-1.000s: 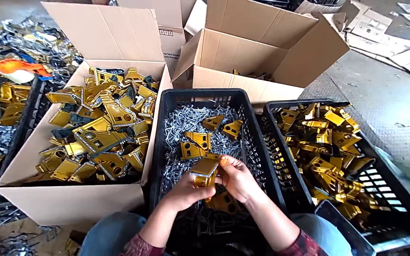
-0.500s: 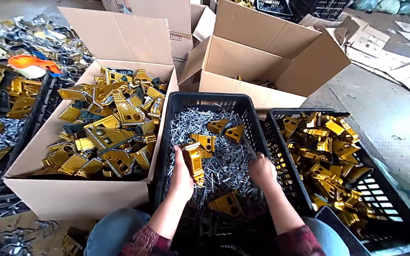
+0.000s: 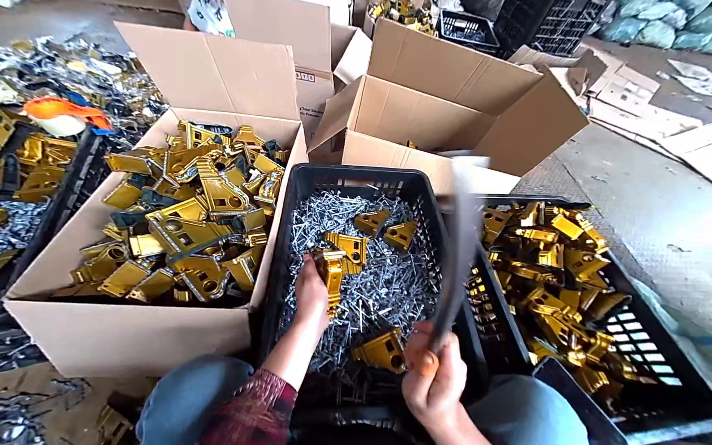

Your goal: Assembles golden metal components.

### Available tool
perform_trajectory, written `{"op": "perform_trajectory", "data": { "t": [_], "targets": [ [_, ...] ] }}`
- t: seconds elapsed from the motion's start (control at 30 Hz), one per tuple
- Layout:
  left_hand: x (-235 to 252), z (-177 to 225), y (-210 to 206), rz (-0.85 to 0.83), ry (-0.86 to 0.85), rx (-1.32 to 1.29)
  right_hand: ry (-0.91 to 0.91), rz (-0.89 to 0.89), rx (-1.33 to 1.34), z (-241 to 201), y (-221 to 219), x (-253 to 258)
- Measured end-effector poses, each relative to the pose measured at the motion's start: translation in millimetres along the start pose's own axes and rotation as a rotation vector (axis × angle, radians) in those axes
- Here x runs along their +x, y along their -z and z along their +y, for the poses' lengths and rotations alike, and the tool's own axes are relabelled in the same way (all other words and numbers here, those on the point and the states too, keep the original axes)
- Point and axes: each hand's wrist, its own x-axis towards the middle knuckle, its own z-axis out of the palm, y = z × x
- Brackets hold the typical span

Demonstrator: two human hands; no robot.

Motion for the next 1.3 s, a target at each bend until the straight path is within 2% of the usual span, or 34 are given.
{"op": "perform_trajectory", "data": {
  "t": [0.03, 0.1, 0.13, 0.23, 0.27, 0.3, 0.33, 0.4, 0.5, 0.57, 0.6, 0.67, 0.73, 0.77, 0.83, 0.87, 0.97, 1.0, 1.03, 1.13, 1.2, 1.3],
  "targets": [
    [-1.4, -0.4, 0.6, 0.001, 0.006, 0.004, -0.01, -0.054, -0.06, -0.5, -0.8, -3.3],
    [-1.7, 0.4, 1.6, -0.002, 0.028, 0.005, -0.14, -0.315, -0.2, 0.6, -8.5, -6.3],
    [-0.6, -0.6, 2.9, 0.001, 0.035, 0.005, -0.177, -0.354, -0.206, 1.2, -12.0, -8.0],
    [-1.5, 0.1, 1.5, -0.026, 0.022, -0.005, -0.024, -0.077, -0.069, 3.6, -10.7, -5.2],
    [-2.4, -1.4, 2.0, -0.028, 0.023, -0.006, -0.01, -0.05, -0.052, 2.5, -9.7, -6.8],
    [-2.0, -1.4, 2.2, -0.033, 0.031, -0.015, -0.025, -0.094, -0.096, 2.1, -9.9, -7.5],
    [-1.4, -0.9, 2.2, -0.035, 0.047, -0.021, -0.098, -0.208, -0.158, 1.8, -11.6, -8.2],
    [0.6, -2.5, 3.0, -0.007, 0.069, 0.007, -0.357, -0.47, -0.189, 2.6, -14.6, -7.0],
    [-0.7, 0.4, 3.1, -0.021, 0.038, 0.127, -0.551, -0.539, -0.125, 12.3, -10.7, 8.2],
    [0.4, -4.9, 8.2, -0.154, -0.014, 0.222, -0.557, -0.474, -0.131, 19.6, -9.6, 13.5],
    [2.4, -9.1, 10.2, -0.215, -0.099, 0.281, -0.469, -0.383, -0.14, 22.3, -10.6, 12.2],
    [4.4, -12.6, 10.8, -0.225, -0.288, 0.459, -0.149, -0.151, -0.13, 24.9, -13.8, 6.0],
    [-0.4, -6.4, 10.4, -0.186, -0.384, 0.689, 0.079, -0.073, -0.17, 25.0, -15.8, 2.9],
    [-3.0, -4.1, 11.8, -0.179, -0.411, 0.77, 0.097, -0.118, -0.238, 24.5, -17.4, 0.2],
    [-5.6, -2.8, 14.1, -0.195, -0.429, 0.86, -0.032, -0.298, -0.384, 22.6, -21.9, -1.1],
    [-6.6, -1.6, 14.2, -0.2, -0.419, 0.891, -0.045, -0.295, -0.386, 22.8, -23.6, -0.6],
    [-12.2, 5.0, 11.6, -0.187, -0.393, 0.931, 0.167, -0.067, -0.191, 22.4, -18.1, 4.4],
    [-13.4, 5.2, 12.0, -0.176, -0.391, 0.942, 0.186, -0.049, -0.175, 20.9, -17.3, 3.6],
    [-12.8, 5.4, 12.3, -0.172, -0.407, 0.953, 0.168, -0.083, -0.212, 21.8, -18.3, 2.8],
    [-12.6, 1.7, 14.6, -0.193, -0.415, 0.989, -0.062, -0.319, -0.353, 26.5, -24.7, -0.6],
    [-9.5, 1.0, 15.3, -0.188, -0.415, 0.93, -0.144, -0.277, -0.213, 25.8, -21.5, 5.5],
    [-4.5, -2.4, 20.9, -0.273, -0.311, 0.615, -0.338, -0.216, 0.013, 25.8, -14.5, 10.2]
  ]
}}
